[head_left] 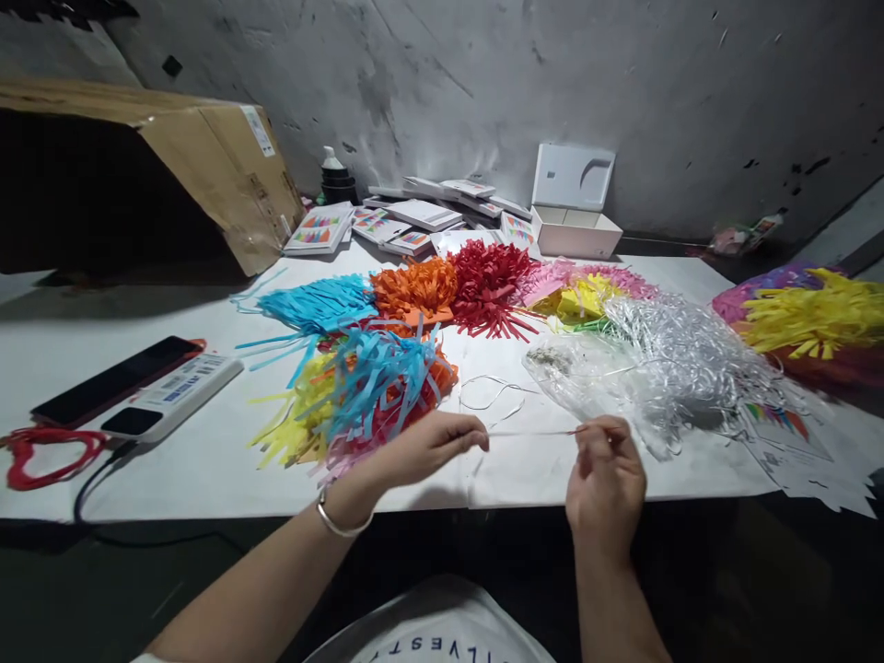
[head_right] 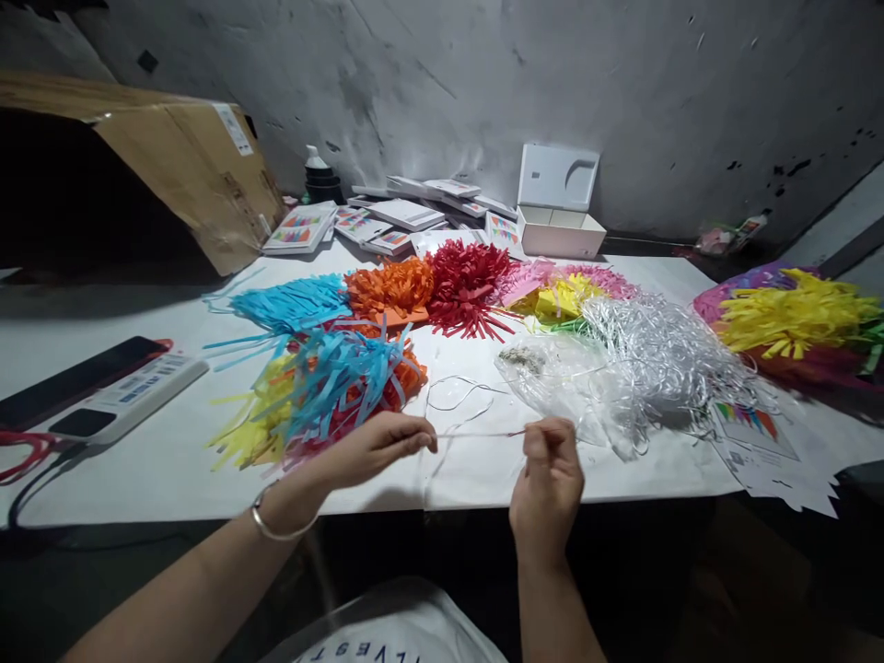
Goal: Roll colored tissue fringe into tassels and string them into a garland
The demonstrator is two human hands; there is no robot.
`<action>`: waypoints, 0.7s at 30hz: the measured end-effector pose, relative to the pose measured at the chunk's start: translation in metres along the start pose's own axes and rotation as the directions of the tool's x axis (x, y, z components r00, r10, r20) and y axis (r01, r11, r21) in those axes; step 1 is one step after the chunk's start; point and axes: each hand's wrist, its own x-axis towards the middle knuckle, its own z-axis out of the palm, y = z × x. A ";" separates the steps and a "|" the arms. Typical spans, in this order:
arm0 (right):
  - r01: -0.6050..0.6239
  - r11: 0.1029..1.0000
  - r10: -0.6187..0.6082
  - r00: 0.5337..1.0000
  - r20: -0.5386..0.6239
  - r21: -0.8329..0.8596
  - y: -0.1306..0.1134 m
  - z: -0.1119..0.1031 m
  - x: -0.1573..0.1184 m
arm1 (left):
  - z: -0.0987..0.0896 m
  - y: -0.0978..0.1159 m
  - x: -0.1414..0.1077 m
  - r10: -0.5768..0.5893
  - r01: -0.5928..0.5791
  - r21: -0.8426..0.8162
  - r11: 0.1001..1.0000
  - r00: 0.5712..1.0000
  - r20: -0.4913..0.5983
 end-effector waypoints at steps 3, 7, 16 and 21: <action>-0.064 0.975 0.052 0.997 0.061 0.212 -0.018 -0.001 0.023 | -0.029 0.000 0.005 0.012 -0.005 0.106 0.994 0.998 -0.064; -0.132 0.954 0.043 0.949 0.312 0.271 -0.037 0.000 0.032 | -0.044 0.004 0.011 0.024 -0.001 0.163 0.987 0.990 -0.141; 0.096 0.954 -0.064 0.991 -0.119 0.286 -0.073 -0.052 0.081 | -0.069 0.008 0.027 0.122 -0.047 0.348 0.936 0.973 -0.196; 0.116 0.980 -0.060 0.947 -0.314 0.164 -0.092 -0.102 0.116 | -0.079 -0.004 0.041 0.140 -0.052 0.376 0.925 0.968 -0.209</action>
